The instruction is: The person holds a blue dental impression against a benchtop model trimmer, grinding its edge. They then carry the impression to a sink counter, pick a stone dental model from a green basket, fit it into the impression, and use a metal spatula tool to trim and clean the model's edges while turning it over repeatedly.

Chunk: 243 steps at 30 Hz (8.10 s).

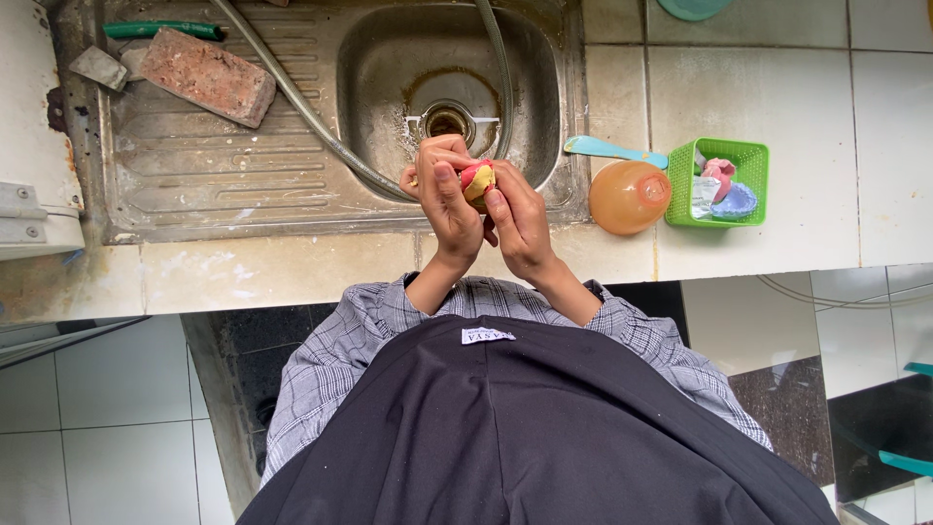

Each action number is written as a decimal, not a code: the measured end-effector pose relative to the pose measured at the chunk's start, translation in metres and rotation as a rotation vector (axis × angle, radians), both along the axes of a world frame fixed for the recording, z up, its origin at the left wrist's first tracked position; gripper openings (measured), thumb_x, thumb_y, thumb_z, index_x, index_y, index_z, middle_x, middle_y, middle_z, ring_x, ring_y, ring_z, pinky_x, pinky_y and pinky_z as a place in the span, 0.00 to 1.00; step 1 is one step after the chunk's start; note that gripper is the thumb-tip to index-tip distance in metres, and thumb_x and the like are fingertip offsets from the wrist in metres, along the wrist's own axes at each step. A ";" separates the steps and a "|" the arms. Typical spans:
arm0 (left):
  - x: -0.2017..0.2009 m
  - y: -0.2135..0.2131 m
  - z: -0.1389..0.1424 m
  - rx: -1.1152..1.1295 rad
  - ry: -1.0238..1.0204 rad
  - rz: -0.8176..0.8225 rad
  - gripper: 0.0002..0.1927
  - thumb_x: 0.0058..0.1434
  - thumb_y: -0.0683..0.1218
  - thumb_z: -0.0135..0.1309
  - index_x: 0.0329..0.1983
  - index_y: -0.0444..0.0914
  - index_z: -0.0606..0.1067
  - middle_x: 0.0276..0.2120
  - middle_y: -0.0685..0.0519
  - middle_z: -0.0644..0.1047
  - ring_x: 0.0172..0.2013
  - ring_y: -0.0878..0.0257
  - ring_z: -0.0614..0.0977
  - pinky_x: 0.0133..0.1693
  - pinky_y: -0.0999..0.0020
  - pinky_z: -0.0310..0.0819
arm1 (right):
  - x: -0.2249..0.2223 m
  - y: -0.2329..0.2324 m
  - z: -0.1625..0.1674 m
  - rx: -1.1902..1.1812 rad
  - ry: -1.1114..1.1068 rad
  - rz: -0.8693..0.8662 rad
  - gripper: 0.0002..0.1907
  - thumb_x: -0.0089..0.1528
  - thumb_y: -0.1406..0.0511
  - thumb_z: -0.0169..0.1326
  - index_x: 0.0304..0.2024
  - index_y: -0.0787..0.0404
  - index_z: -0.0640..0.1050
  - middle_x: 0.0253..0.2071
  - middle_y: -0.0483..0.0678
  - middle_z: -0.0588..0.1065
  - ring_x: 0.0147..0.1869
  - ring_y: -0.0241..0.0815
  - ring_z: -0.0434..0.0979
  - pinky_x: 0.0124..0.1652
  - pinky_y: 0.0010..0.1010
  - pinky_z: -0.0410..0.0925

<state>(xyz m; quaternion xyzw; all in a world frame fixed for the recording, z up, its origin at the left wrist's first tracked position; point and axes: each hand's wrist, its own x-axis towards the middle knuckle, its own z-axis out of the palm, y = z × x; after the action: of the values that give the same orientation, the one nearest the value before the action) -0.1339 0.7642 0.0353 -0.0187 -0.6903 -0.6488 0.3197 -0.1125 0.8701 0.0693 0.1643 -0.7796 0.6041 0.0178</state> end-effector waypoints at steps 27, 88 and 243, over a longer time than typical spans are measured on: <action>-0.017 -0.020 0.014 0.081 0.080 0.137 0.25 0.76 0.59 0.43 0.54 0.30 0.59 0.51 0.40 0.66 0.50 0.50 0.71 0.52 0.60 0.65 | -0.003 -0.004 -0.039 -0.635 -0.302 -0.024 0.24 0.73 0.52 0.49 0.63 0.61 0.69 0.56 0.49 0.75 0.54 0.37 0.80 0.38 0.26 0.76; -0.002 0.111 0.008 1.248 -0.418 -0.669 0.22 0.77 0.63 0.35 0.37 0.42 0.63 0.34 0.55 0.68 0.36 0.67 0.73 0.41 0.69 0.71 | 0.014 0.120 -0.010 0.162 0.283 -0.147 0.20 0.76 0.57 0.45 0.61 0.64 0.74 0.60 0.50 0.76 0.60 0.48 0.73 0.61 0.37 0.67; 0.017 0.399 -0.004 0.044 -0.169 -0.450 0.21 0.73 0.47 0.53 0.62 0.27 0.71 0.54 0.44 0.81 0.54 0.58 0.85 0.58 0.65 0.79 | -0.010 0.438 -0.048 -0.729 -0.362 0.072 0.22 0.76 0.52 0.43 0.55 0.64 0.73 0.51 0.45 0.73 0.57 0.33 0.72 0.58 0.27 0.67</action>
<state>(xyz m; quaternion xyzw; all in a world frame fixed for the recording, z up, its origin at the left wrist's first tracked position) -0.1169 1.1629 0.0309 -0.1106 -0.6788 -0.7178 0.1085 -0.1230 1.3079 0.0214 0.0654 -0.4986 0.8603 -0.0838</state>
